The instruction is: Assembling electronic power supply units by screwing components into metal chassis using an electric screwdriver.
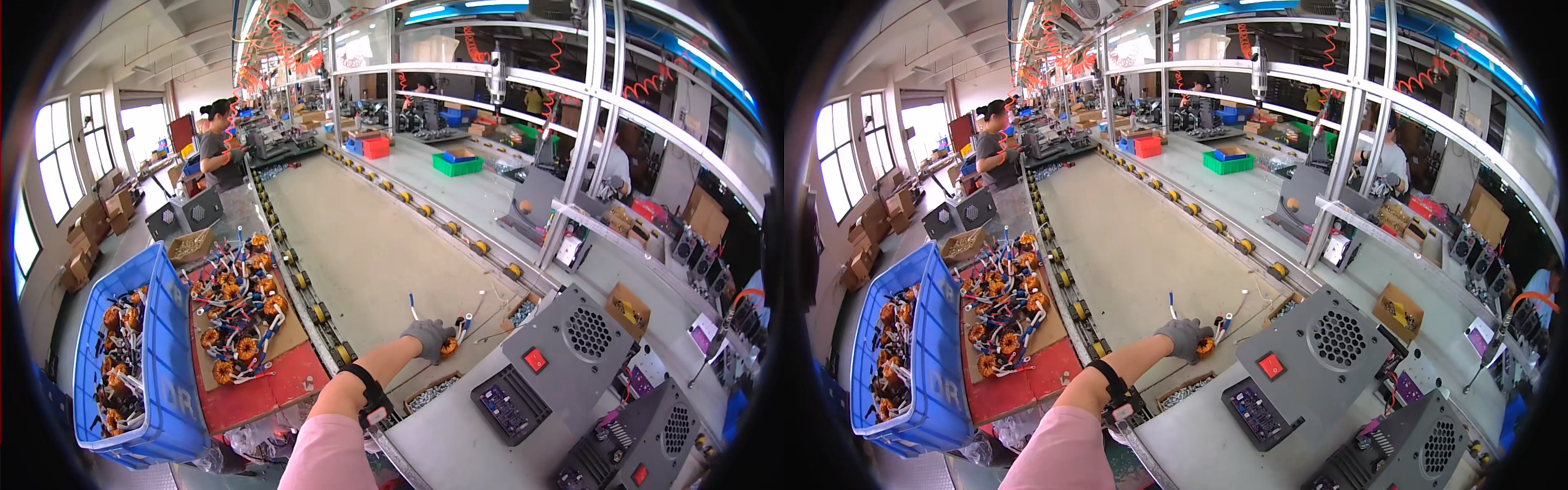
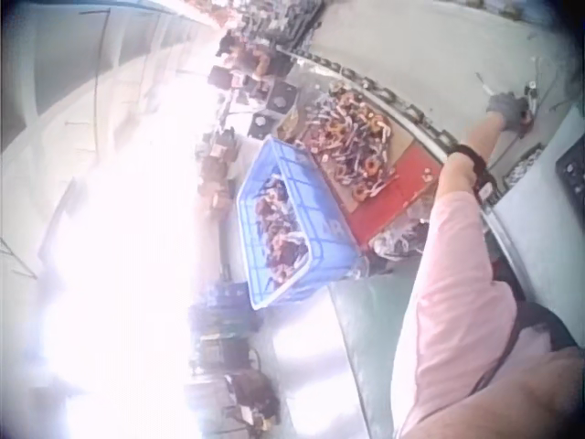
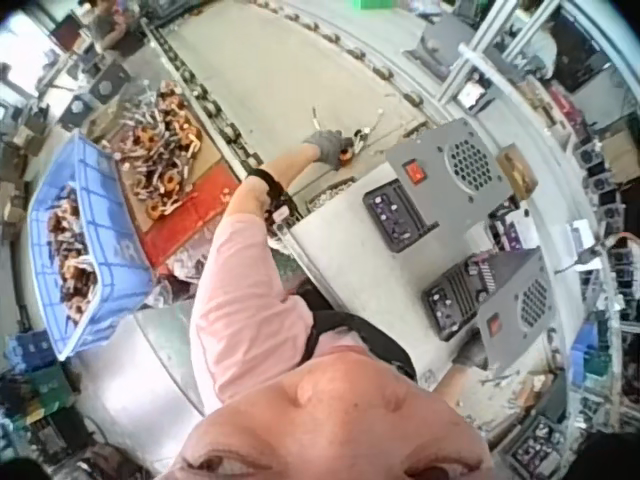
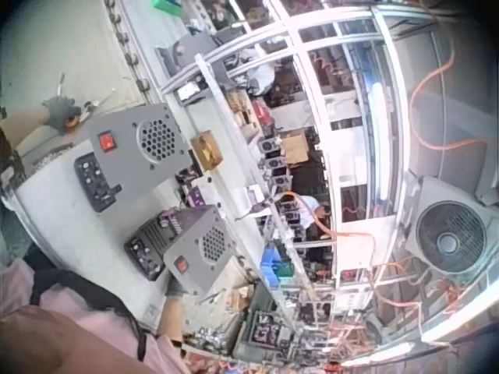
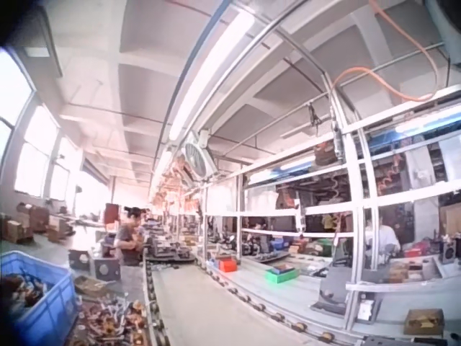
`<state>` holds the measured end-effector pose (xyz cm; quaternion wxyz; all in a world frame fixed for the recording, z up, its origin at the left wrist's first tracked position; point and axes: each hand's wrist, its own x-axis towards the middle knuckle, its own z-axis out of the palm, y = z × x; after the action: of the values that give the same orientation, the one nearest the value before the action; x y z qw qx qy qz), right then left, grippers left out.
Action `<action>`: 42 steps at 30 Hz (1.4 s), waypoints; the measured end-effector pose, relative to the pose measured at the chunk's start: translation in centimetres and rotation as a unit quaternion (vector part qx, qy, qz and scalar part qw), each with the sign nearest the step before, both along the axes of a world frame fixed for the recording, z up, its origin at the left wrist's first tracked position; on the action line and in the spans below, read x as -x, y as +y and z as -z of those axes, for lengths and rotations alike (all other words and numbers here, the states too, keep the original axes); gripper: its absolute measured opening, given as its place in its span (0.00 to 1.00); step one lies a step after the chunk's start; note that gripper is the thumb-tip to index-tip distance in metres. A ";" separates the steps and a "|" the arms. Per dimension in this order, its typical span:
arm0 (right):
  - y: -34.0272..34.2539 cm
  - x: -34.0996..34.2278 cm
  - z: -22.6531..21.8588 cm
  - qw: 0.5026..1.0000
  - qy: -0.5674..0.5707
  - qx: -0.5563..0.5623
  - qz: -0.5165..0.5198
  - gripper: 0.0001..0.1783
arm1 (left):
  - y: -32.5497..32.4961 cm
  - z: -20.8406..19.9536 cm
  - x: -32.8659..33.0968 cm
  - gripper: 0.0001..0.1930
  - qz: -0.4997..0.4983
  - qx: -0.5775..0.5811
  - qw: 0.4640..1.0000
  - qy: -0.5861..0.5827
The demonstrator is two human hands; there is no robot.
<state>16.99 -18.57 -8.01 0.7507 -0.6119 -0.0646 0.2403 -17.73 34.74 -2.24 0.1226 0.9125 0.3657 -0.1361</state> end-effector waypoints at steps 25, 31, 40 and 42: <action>3.7 13.0 -12.9 0.944 -0.235 0.038 -0.228 0.16 | -28.8 -10.2 -3.7 0.43 0.500 0.044 0.838 -0.215; 2.1 11.7 -12.2 0.831 -0.426 0.253 -0.255 0.15 | -30.1 -11.1 -5.6 0.39 0.511 0.001 0.832 -0.217; 0.8 5.3 -8.6 0.614 -0.649 0.430 -0.130 0.18 | -30.3 -9.2 -15.1 0.27 0.463 -0.065 0.845 -0.261; 5.9 4.4 -8.9 0.620 -0.646 0.424 -0.137 0.18 | -30.1 -7.8 -17.4 0.27 0.425 -0.071 0.867 -0.250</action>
<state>12.60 -12.65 0.84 0.1314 -0.8437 -0.5073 -0.1163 -0.37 4.67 5.60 0.0747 0.9894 -0.0919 0.0839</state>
